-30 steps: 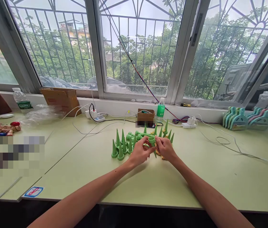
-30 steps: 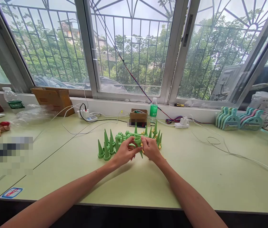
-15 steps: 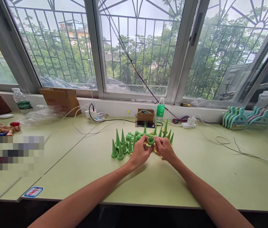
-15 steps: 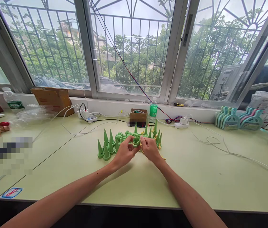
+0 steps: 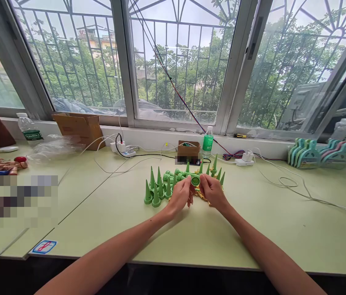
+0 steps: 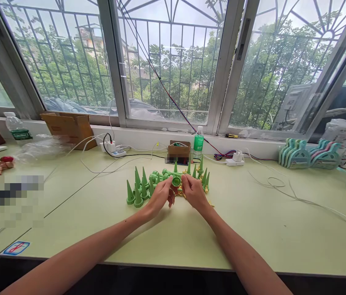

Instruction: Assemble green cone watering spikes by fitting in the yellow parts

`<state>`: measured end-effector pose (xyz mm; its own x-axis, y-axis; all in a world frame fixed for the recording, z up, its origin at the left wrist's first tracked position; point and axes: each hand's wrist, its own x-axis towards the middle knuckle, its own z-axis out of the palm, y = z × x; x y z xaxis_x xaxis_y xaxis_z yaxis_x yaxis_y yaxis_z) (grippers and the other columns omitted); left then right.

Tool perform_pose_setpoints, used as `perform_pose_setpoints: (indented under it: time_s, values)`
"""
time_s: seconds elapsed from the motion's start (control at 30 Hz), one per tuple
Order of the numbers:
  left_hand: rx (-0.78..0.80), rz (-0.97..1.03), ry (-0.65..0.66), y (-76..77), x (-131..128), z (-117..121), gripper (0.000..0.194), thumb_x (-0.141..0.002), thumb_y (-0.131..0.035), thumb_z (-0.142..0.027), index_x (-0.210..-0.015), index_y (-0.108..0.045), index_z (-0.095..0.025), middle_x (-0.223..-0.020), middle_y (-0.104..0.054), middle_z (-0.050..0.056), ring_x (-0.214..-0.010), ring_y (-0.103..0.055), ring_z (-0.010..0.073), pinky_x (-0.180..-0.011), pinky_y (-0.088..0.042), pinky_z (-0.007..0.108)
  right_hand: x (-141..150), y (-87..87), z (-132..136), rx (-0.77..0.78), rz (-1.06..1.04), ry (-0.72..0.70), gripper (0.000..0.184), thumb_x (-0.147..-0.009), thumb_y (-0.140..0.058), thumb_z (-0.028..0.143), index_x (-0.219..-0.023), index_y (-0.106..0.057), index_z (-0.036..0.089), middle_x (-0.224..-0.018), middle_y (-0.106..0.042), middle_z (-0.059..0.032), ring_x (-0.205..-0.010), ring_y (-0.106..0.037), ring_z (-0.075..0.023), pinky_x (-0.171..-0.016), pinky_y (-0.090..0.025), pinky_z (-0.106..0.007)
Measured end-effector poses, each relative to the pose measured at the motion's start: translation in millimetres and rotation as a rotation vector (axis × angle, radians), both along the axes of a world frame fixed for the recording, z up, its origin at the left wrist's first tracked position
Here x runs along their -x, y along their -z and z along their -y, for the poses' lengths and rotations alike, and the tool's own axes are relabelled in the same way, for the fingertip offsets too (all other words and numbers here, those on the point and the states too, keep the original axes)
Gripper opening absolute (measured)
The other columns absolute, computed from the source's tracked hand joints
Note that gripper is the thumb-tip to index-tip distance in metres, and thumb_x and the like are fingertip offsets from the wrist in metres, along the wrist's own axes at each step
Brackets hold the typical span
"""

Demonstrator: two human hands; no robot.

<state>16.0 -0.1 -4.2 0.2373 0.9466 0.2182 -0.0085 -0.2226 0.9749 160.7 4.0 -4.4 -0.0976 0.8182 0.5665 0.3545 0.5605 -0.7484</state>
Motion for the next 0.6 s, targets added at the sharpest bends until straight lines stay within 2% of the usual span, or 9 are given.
perform_pose_setpoints:
  time_s: [0.1,0.17,0.37,0.6]
  values:
    - [0.129,0.071,0.063,-1.5,2.5,-2.1,0.052,-0.086,-0.038,-0.065,-0.070,-0.048,-0.016,-0.060,-0.055,0.002,-0.039,-0.050,0.0106,-0.034,-0.037,0.022,0.1,0.2,0.0,-0.001,0.064,-0.017,0.044,-0.097,-0.037,0.046,-0.062,-0.041,0.020,-0.050,-0.047,0.0034,-0.044,-0.040,-0.0099,-0.047,-0.031,-0.023]
    - [0.159,0.081,0.088,-2.6,4.0,-2.3,0.052,-0.084,-0.041,-0.066,-0.072,-0.047,-0.016,-0.060,-0.056,0.002,-0.039,-0.051,0.0110,-0.035,-0.038,0.022,0.2,0.5,0.3,0.010,0.089,-0.028,0.044,-0.097,-0.037,0.047,-0.062,-0.040,0.021,-0.049,-0.047,0.0032,-0.044,-0.039,-0.0102,-0.047,-0.030,-0.023]
    - [0.111,0.060,0.094,-1.3,3.3,0.6,0.045,-0.085,-0.046,-0.062,-0.079,-0.046,-0.018,-0.049,-0.050,-0.003,-0.037,-0.048,0.0111,-0.035,-0.037,0.021,-0.4,-0.4,1.2,0.019,0.081,-0.030,0.045,-0.096,-0.036,0.051,-0.063,-0.037,0.022,-0.047,-0.046,0.0039,-0.043,-0.040,-0.0107,-0.047,-0.032,-0.023]
    - [0.032,0.049,0.103,-3.8,3.0,4.1,0.040,-0.086,-0.050,-0.058,-0.078,-0.046,-0.018,-0.053,-0.051,-0.004,-0.040,-0.049,0.0098,-0.037,-0.038,0.020,-0.8,-0.5,-0.1,0.046,0.062,-0.042,0.039,-0.096,-0.035,0.050,-0.068,-0.034,0.023,-0.046,-0.043,0.0060,-0.042,-0.041,-0.0106,-0.045,-0.030,-0.022]
